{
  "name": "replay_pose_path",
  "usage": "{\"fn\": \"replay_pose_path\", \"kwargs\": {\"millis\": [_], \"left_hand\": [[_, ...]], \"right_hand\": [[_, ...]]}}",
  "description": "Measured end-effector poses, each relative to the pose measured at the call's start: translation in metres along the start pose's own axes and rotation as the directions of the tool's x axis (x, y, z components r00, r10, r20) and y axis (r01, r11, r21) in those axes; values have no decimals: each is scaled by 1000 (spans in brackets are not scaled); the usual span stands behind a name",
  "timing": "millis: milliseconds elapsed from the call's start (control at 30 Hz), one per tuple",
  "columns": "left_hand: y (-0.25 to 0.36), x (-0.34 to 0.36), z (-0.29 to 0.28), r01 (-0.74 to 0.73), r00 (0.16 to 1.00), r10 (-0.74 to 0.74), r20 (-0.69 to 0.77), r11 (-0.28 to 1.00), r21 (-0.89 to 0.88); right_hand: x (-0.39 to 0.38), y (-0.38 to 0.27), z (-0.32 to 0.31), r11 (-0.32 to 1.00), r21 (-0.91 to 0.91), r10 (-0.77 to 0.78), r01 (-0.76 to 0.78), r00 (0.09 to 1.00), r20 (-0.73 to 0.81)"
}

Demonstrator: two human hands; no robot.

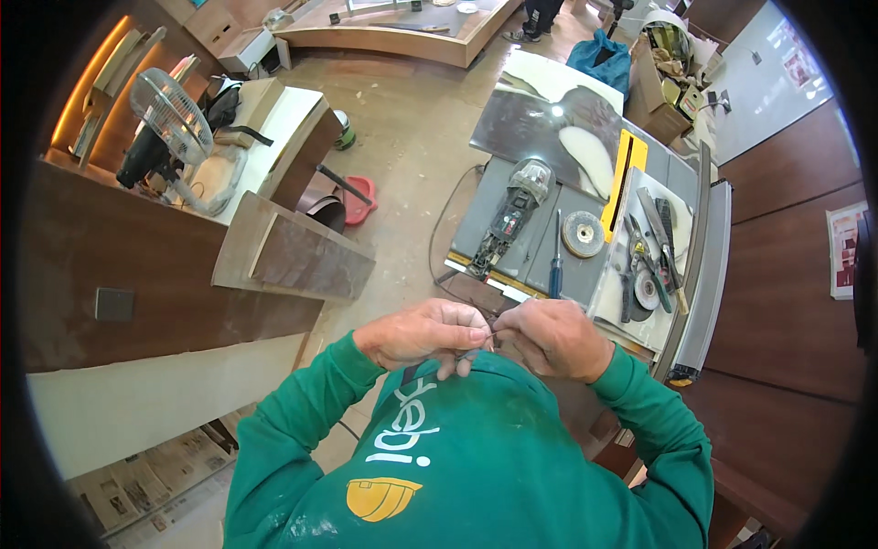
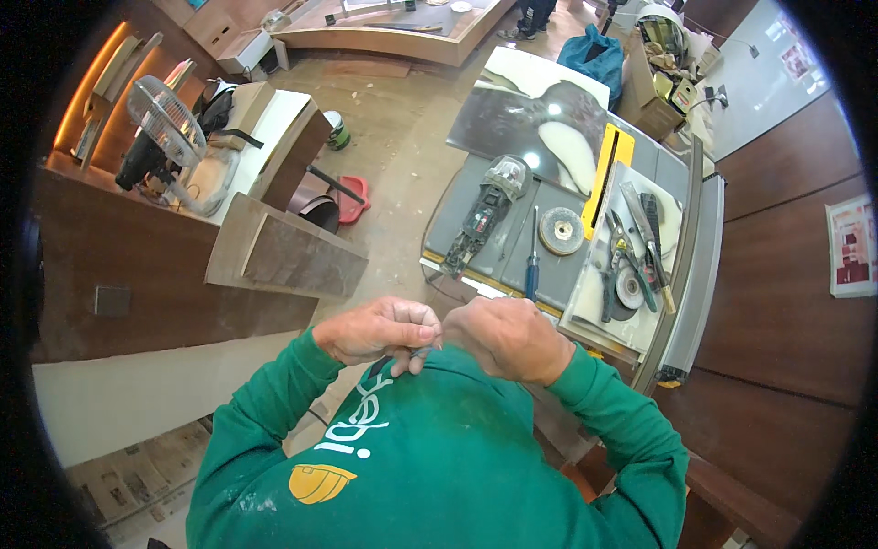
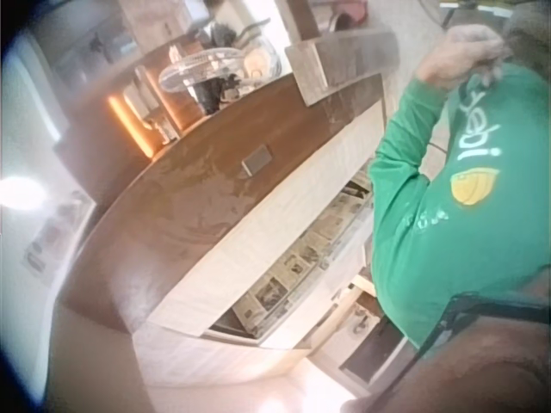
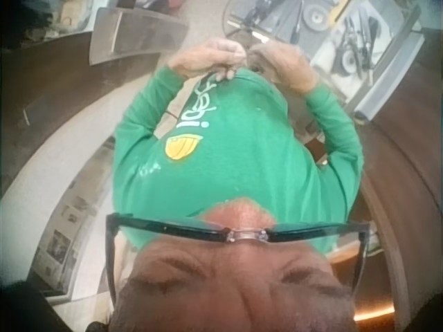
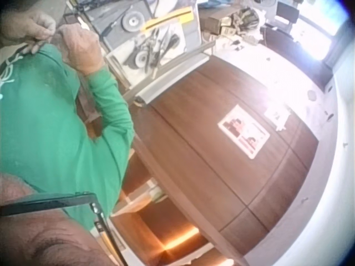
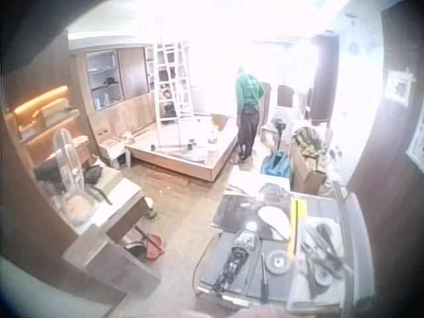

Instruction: The person uses a screwdriver to remove screws from the casing of a small electronic device on a workbench. They then manipulate the internal components with their hands, appearing to troubleshoot or fix a malfunction.

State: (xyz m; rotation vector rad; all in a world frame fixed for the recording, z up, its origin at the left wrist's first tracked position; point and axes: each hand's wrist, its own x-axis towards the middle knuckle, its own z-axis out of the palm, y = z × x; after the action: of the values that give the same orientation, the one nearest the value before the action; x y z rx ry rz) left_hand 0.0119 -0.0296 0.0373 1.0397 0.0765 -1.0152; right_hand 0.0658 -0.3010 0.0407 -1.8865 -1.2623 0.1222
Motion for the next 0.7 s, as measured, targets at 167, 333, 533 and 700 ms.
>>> {"fn": "replay_pose_path", "kwargs": {"millis": [167, 333, 533, 700], "left_hand": [[6, -1, 9, -104, 971, 186, -152, 896, 432], [-27, 13, 20, -161, 661, 737, 144, -49, 986], [-19, 6, 13, -243, 870, 421, -256, 819, 520], [-3, -1, -2, -87, 980, 119, -162, 978, 188]], "right_hand": [[-3, -8, 8, 900, 167, 393, -402, 915, 86], [-21, 0, 9, -359, 633, 498, -686, 433, 751], [-42, 0, 28, 486, 622, 696, -614, 702, 149], [-22, -1, 10, 950, -311, 9, -15, 1000, -22]]}}
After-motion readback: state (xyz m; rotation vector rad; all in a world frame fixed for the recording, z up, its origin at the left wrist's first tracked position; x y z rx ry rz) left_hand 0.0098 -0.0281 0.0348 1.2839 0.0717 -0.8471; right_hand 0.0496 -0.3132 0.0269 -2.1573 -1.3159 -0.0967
